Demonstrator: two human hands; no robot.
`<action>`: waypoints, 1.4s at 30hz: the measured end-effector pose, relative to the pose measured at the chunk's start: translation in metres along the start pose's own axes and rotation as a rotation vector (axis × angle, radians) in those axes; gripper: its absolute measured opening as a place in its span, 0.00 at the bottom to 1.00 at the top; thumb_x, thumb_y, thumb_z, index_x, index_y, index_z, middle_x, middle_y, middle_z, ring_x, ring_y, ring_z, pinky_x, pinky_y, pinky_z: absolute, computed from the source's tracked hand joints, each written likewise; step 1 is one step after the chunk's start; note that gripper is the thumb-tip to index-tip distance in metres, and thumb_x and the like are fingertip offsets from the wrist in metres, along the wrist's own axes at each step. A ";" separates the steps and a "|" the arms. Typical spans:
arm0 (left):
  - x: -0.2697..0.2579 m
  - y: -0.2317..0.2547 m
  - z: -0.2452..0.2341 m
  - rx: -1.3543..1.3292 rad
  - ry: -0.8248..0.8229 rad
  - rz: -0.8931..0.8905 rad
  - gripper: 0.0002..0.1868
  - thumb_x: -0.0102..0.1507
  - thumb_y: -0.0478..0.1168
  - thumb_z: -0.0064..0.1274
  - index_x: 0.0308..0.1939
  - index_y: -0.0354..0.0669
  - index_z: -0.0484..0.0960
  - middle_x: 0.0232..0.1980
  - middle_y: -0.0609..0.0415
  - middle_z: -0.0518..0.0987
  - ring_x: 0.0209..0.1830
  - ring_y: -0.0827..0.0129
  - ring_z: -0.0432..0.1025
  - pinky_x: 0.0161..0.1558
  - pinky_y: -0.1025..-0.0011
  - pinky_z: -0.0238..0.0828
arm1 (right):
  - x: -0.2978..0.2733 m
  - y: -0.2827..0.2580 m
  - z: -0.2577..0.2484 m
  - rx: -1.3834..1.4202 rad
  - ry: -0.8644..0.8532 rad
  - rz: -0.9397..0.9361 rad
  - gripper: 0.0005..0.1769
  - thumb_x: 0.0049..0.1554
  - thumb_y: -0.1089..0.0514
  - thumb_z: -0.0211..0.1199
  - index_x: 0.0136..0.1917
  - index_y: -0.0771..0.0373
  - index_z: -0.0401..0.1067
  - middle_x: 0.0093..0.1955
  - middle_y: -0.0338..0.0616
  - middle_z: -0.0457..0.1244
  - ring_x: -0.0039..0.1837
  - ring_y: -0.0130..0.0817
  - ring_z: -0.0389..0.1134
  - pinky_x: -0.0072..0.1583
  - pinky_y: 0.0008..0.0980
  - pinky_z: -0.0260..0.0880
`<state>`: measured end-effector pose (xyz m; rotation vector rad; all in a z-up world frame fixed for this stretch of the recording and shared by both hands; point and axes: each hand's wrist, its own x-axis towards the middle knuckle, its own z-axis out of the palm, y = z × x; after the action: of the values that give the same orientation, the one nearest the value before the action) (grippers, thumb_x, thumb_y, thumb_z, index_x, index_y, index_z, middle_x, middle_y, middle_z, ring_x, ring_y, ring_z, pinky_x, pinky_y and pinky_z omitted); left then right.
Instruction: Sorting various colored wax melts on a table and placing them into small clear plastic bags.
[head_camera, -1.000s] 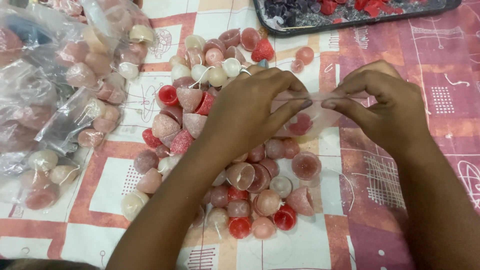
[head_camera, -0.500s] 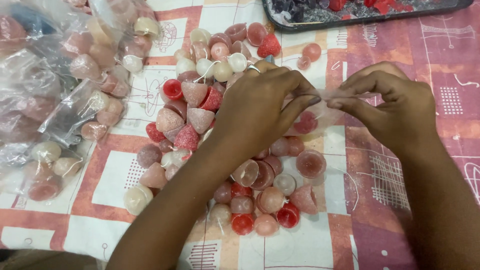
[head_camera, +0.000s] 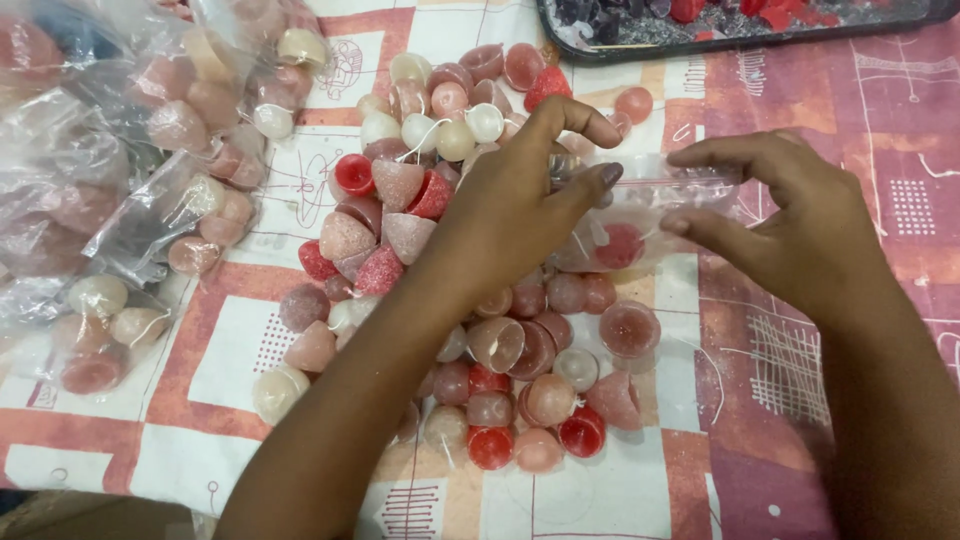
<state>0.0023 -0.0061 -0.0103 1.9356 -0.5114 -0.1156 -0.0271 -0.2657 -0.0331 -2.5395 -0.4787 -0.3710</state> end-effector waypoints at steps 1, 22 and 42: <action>0.000 0.000 0.001 -0.017 -0.002 -0.023 0.16 0.67 0.47 0.54 0.56 0.50 0.73 0.41 0.55 0.88 0.43 0.72 0.86 0.43 0.69 0.79 | 0.002 -0.006 -0.004 -0.090 -0.039 -0.053 0.28 0.50 0.46 0.75 0.61 0.56 0.76 0.61 0.45 0.69 0.62 0.40 0.70 0.58 0.42 0.72; -0.002 -0.003 0.004 0.535 -0.012 0.298 0.14 0.65 0.54 0.57 0.42 0.51 0.89 0.38 0.57 0.86 0.39 0.63 0.79 0.46 0.58 0.70 | -0.002 0.002 0.002 -0.162 0.014 -0.031 0.11 0.56 0.51 0.75 0.52 0.53 0.81 0.46 0.38 0.70 0.49 0.31 0.69 0.49 0.35 0.71; -0.015 -0.113 -0.248 -0.149 0.835 -0.260 0.10 0.67 0.44 0.61 0.38 0.40 0.85 0.34 0.59 0.82 0.29 0.78 0.74 0.37 0.76 0.78 | 0.010 0.001 0.001 0.099 0.039 0.146 0.23 0.60 0.43 0.64 0.65 0.52 0.74 0.60 0.45 0.69 0.62 0.36 0.70 0.50 0.38 0.72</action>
<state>0.1000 0.2492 -0.0107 1.7043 0.2964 0.4624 -0.0173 -0.2628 -0.0310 -2.4485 -0.2871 -0.3341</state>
